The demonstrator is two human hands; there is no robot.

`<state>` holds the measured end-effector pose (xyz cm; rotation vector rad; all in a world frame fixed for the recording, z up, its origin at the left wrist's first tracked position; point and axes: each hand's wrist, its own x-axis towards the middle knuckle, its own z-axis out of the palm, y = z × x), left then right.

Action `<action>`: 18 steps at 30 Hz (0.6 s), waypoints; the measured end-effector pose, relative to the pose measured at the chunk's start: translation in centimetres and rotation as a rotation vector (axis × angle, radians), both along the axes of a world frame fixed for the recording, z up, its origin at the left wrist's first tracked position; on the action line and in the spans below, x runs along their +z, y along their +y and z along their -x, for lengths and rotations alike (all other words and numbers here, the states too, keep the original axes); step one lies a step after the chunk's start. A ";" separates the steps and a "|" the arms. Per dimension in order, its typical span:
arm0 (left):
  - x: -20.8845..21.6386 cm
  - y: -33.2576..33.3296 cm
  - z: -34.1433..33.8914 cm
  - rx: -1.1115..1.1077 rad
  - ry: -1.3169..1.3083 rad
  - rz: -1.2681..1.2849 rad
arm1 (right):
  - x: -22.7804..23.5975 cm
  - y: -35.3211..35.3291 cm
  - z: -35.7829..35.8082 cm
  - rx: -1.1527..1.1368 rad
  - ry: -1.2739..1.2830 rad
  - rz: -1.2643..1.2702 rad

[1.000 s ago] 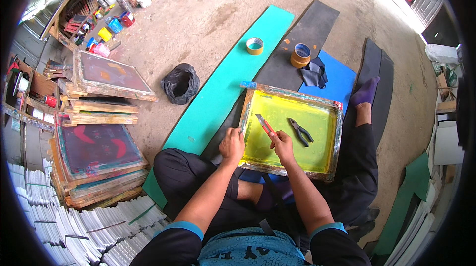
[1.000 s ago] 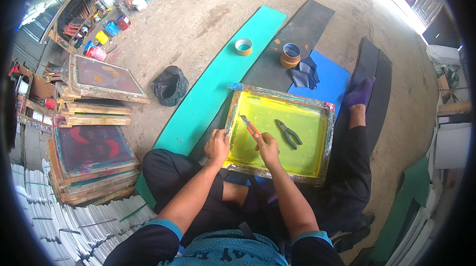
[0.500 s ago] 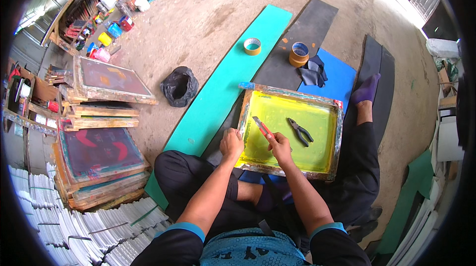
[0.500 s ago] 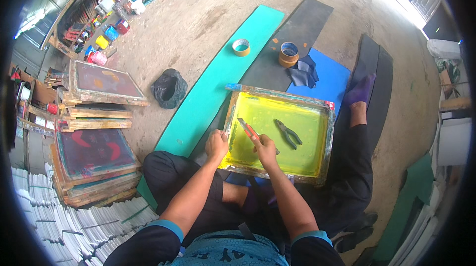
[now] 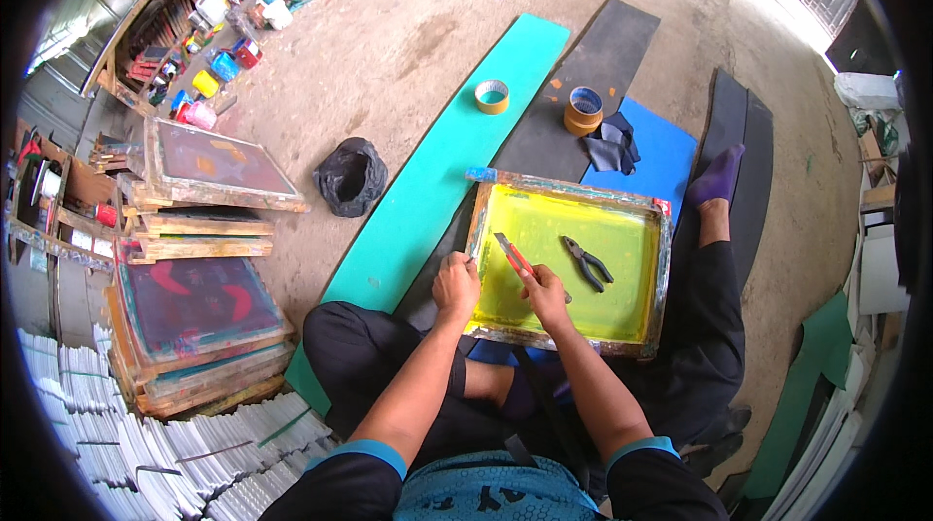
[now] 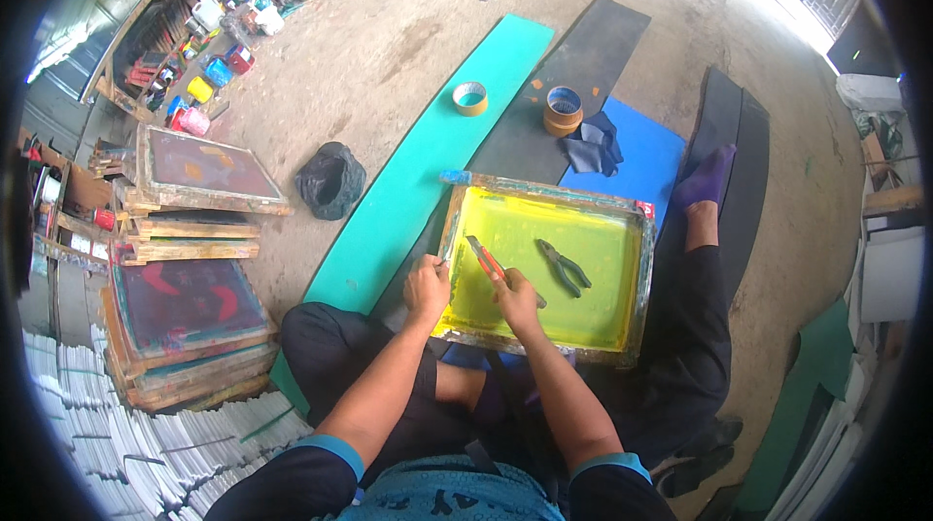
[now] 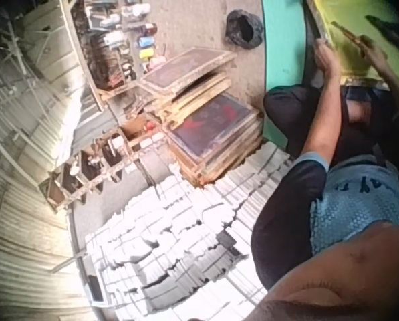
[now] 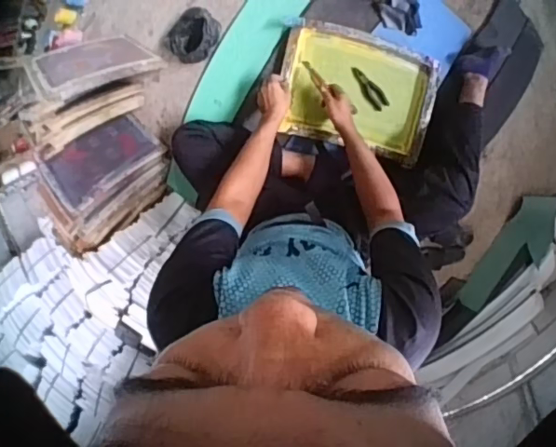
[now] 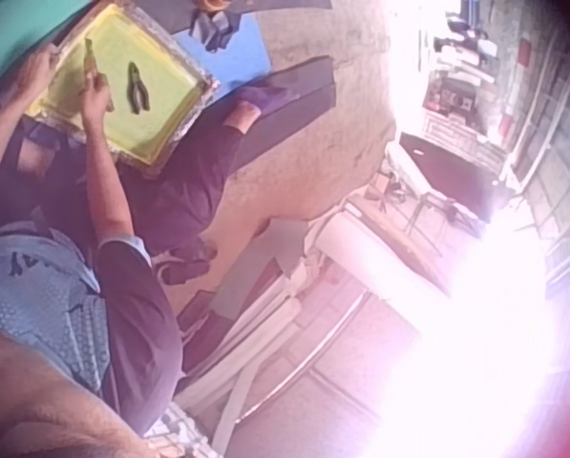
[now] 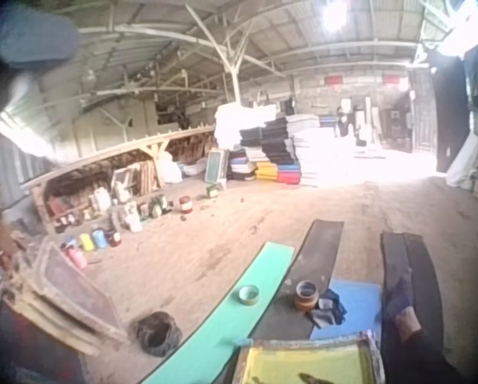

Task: The person sits on the floor and uses a utility knife to scrape and clean the edges of a yellow silkscreen frame. They repeatedly remove small pieces of debris or dried material from the frame's border and place them into a black plastic bag. The person continues this cleaning process along the frame's edges throughout the clip.

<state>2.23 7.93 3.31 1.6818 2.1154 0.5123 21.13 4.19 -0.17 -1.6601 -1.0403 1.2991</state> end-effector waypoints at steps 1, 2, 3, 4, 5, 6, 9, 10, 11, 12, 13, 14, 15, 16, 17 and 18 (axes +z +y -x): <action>-0.1 0.3 -0.1 0.010 -0.008 0.016 | -0.2 0.1 0.2 -0.006 -0.004 -0.035; -0.5 0.4 0.1 0.011 0.005 0.026 | 0.1 0.2 0.7 -0.008 -0.006 -0.066; -0.9 0.7 0.4 0.011 0.018 0.035 | 0.3 0.3 0.8 0.016 -0.012 -0.044; -1.3 0.8 0.5 0.010 0.032 0.045 | 0.7 0.4 0.9 0.039 -0.018 -0.023; -1.3 0.9 0.4 0.011 0.035 0.036 | 1.1 0.4 0.9 0.060 -0.024 -0.001; -1.3 0.9 0.3 0.012 0.038 0.027 | 1.5 0.4 1.0 0.062 -0.004 0.019; -1.0 0.7 0.0 -0.003 0.042 -0.004 | 2.1 0.3 1.0 0.063 0.039 0.058; -0.8 0.7 0.0 -0.010 0.042 -0.014 | 2.2 0.4 0.9 0.066 0.044 0.059; -0.7 0.8 0.1 -0.015 0.042 0.018 | 2.0 0.2 0.8 0.071 0.049 0.060; -0.6 1.1 0.2 -0.018 0.042 0.051 | 1.6 0.1 0.9 0.052 0.061 0.049; -0.6 1.2 0.3 -0.022 0.043 0.084 | 1.2 0.1 1.0 0.033 0.072 0.037; -0.1 1.4 0.0 -0.015 0.031 0.074 | 1.0 0.2 0.9 0.013 0.083 0.025; 0.4 1.4 -0.2 -0.009 0.020 0.065 | 0.8 0.2 0.7 0.016 0.071 0.028; 0.9 1.4 -0.6 -0.004 0.008 0.056 | 0.5 0.1 0.5 0.019 0.059 0.032; 1.0 1.5 -0.6 0.011 0.016 0.073 | 0.4 0.1 0.5 0.024 0.048 0.032; 1.1 1.6 -0.7 0.025 0.024 0.090 | 0.4 0.1 0.6 0.026 0.058 0.022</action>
